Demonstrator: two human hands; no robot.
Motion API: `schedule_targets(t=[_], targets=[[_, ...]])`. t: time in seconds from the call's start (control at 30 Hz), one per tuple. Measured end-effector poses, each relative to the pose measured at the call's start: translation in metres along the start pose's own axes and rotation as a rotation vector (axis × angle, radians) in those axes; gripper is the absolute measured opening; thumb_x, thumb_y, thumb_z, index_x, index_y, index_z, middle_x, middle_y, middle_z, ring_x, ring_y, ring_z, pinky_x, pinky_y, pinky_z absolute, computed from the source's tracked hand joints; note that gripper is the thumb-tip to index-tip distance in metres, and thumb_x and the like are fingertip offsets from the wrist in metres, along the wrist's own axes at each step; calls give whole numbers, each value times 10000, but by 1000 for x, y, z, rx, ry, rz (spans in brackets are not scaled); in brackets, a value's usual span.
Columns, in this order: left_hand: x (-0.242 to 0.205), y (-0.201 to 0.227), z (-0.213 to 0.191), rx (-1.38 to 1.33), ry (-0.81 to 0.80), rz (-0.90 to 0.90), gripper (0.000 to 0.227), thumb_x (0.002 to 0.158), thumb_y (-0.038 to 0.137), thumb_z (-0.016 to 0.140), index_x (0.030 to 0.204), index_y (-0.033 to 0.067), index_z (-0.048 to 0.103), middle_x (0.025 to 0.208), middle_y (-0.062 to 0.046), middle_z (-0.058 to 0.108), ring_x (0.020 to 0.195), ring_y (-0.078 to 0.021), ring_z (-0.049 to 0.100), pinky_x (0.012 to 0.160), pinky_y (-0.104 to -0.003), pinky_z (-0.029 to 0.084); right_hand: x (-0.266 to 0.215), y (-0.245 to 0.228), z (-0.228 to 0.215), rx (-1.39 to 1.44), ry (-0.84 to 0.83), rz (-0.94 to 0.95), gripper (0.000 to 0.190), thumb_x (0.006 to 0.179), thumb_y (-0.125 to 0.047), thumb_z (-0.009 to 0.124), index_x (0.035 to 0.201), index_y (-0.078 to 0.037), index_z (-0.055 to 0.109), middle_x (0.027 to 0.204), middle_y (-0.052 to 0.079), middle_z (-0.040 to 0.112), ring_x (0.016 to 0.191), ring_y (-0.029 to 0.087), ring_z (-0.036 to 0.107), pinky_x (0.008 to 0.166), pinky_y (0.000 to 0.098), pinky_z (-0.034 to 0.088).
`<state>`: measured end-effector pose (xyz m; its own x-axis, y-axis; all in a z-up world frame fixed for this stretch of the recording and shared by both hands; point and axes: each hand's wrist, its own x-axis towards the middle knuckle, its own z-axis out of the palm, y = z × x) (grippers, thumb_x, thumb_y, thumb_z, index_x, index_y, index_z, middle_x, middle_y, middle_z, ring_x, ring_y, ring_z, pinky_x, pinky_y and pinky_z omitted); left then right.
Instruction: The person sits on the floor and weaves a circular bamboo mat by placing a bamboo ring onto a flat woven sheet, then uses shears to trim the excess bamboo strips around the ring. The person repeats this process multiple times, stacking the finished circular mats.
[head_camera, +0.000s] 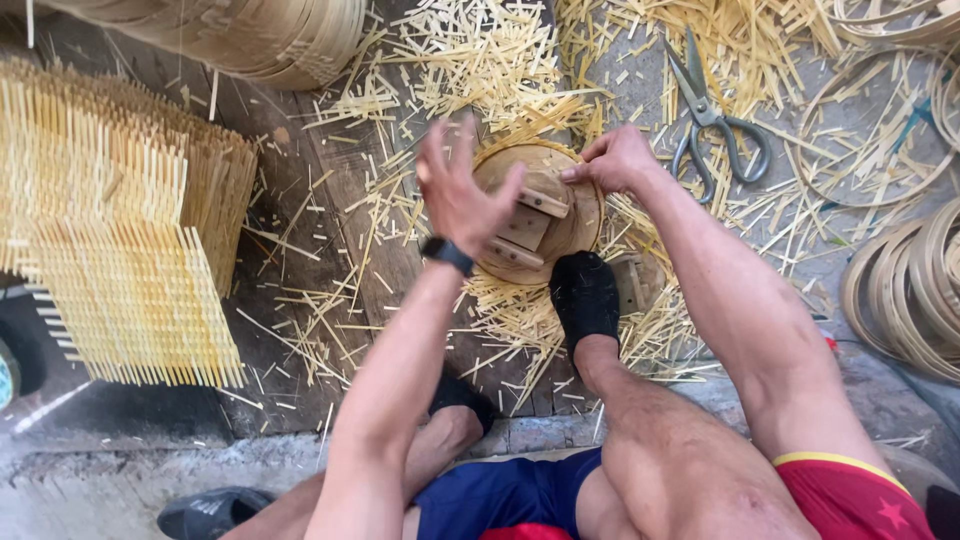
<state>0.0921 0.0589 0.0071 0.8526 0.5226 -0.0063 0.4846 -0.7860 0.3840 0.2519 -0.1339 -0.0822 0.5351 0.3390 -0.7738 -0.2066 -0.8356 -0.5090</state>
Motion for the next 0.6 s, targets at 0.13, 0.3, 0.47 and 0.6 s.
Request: schedule_targets(t=[0.13, 0.3, 0.47, 0.6], targets=[[72, -26, 34, -366, -560, -275, 761, 722, 467, 872, 1302, 30, 644, 1251, -176, 700, 1119, -282, 699, 992, -397, 537, -3, -1, -6, -4, -14, 9, 461, 631, -325, 988, 947, -43, 806, 903, 102, 784, 756, 181, 713, 727, 353, 583], [85, -25, 62, -246, -719, -289, 603, 615, 339, 954, 1093, 28, 757, 977, -145, 788, 892, -207, 759, 857, -320, 581, -8, -4, -8, 6, -7, -51, 468, 620, -318, 999, 931, -28, 805, 901, 114, 782, 762, 167, 716, 733, 331, 584], [80, -18, 54, -220, -690, -338, 429, 639, 320, 932, 1014, 138, 832, 952, -90, 818, 828, -206, 763, 826, -310, 580, -10, -11, -9, -12, -1, -44, 432, 627, -324, 990, 918, -54, 818, 861, 87, 779, 736, 161, 706, 716, 339, 577], [73, -13, 51, -202, -596, -349, 429, 611, 339, 968, 955, 132, 817, 982, -88, 792, 891, -216, 744, 846, -328, 567, -17, -11, -4, -23, 34, -63, 374, 653, -307, 975, 896, -68, 821, 825, 87, 777, 718, 167, 700, 714, 345, 580]])
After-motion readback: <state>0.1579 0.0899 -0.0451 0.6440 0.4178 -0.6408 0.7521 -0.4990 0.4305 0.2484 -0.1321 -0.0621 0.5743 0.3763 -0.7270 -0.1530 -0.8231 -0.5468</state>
